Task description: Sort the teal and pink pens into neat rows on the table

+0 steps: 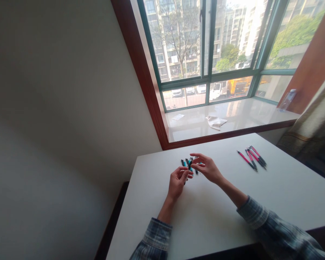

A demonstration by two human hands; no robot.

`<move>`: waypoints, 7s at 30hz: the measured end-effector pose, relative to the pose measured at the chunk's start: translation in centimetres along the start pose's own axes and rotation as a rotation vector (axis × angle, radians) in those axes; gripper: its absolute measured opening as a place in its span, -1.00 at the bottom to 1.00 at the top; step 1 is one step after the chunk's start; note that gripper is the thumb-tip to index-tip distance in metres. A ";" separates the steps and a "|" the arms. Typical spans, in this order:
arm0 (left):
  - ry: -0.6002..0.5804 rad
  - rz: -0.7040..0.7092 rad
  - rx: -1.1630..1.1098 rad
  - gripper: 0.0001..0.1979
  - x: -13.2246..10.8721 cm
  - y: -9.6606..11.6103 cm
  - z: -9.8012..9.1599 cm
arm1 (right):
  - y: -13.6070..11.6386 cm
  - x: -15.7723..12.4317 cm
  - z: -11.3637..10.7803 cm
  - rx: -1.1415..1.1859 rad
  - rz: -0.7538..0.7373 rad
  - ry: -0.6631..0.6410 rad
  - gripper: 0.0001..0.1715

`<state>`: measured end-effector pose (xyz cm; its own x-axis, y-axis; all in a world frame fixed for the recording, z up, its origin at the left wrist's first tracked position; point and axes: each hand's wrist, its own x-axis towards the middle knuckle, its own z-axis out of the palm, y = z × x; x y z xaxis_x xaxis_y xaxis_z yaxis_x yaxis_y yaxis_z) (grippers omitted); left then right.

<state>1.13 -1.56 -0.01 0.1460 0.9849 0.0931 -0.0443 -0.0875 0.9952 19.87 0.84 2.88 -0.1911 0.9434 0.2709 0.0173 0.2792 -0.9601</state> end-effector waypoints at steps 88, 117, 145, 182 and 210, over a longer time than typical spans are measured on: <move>-0.052 -0.084 -0.201 -0.65 -0.1 0.5 0.0 | 8.0 2.7 -10.4 -0.483 0.121 -0.148 -0.36; -0.036 -0.080 -0.232 -0.67 0.0 0.9 0.2 | 5.4 2.4 -7.6 -0.485 0.002 0.044 -0.54; -0.014 -0.033 -0.178 -0.61 -0.1 0.7 0.0 | 1.0 -3.4 1.7 -0.199 -0.054 0.116 -0.65; 0.237 -0.009 -0.271 -0.59 0.2 1.1 0.1 | 3.2 -3.7 -3.4 -0.689 0.088 0.196 -0.80; 0.087 0.087 0.178 -0.68 -0.3 0.5 0.5 | 2.2 -1.9 -2.8 -0.392 -0.097 0.093 -0.82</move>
<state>1.58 -1.99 0.51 0.0633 0.9809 0.1839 0.1230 -0.1905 0.9740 23.00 0.13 0.40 -0.1210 0.9164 0.3815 0.3792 0.3979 -0.8354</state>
